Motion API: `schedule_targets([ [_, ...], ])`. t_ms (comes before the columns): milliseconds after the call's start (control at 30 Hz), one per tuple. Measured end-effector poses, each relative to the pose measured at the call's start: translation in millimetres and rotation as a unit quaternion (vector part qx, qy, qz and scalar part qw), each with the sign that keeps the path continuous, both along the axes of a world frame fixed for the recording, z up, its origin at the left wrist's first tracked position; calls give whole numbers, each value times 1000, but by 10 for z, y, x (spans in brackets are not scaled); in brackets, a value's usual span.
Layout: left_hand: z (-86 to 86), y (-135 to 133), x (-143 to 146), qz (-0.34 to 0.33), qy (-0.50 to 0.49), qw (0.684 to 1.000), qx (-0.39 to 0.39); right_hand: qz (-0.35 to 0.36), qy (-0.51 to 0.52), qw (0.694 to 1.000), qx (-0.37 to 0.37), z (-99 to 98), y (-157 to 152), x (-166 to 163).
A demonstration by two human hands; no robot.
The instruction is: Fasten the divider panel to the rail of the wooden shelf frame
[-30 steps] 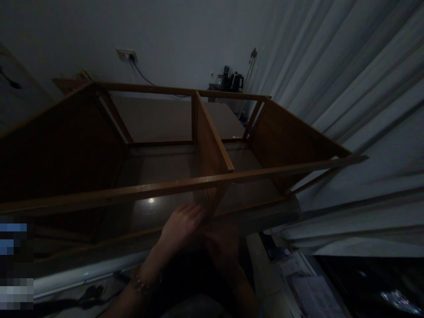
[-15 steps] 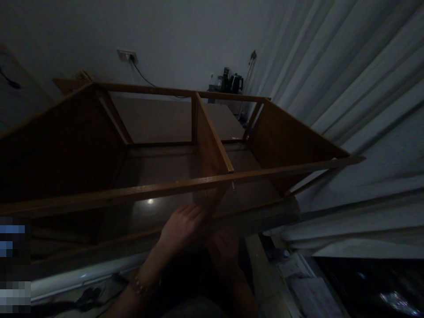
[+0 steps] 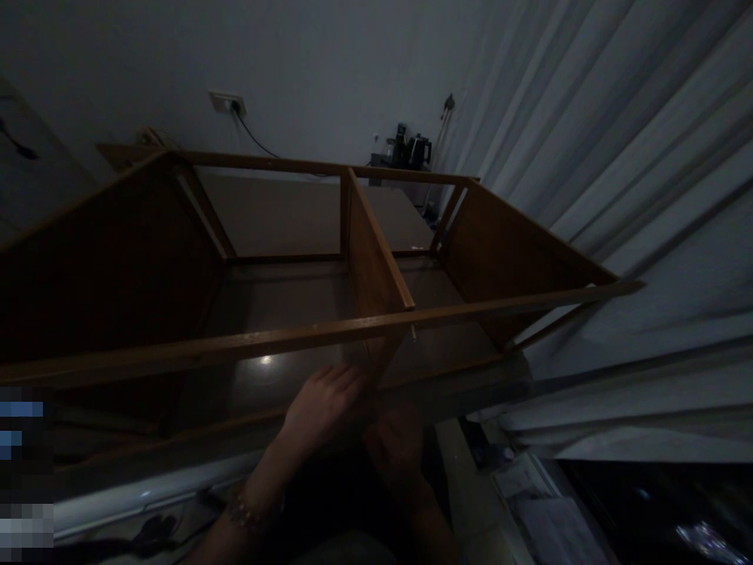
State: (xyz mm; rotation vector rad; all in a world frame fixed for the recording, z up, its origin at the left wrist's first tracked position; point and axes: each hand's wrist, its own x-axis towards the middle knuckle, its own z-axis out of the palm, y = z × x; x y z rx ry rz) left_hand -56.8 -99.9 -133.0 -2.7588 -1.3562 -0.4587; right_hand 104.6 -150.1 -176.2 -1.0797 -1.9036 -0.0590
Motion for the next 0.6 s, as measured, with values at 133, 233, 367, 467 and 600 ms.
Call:
schedule_targets([
  [133,49,9,20,-1,13,1000,-12,2,-4,1000,-1,6,6,6],
  [233,109,-24,3,5,14,1000,-14,2,-10,1000,7,4,12,14],
  [367,273,-152,-84,27,-16,999,-22,-7,-20,1000,8,-16,8,25],
  [467,517,-301,-136,36,-49,998,-15,-2,-26,1000,-5,-22,4,30],
  [600,943,-515,-119,-60,-131,981,130,4,-8,1000,17,-37,33,34],
])
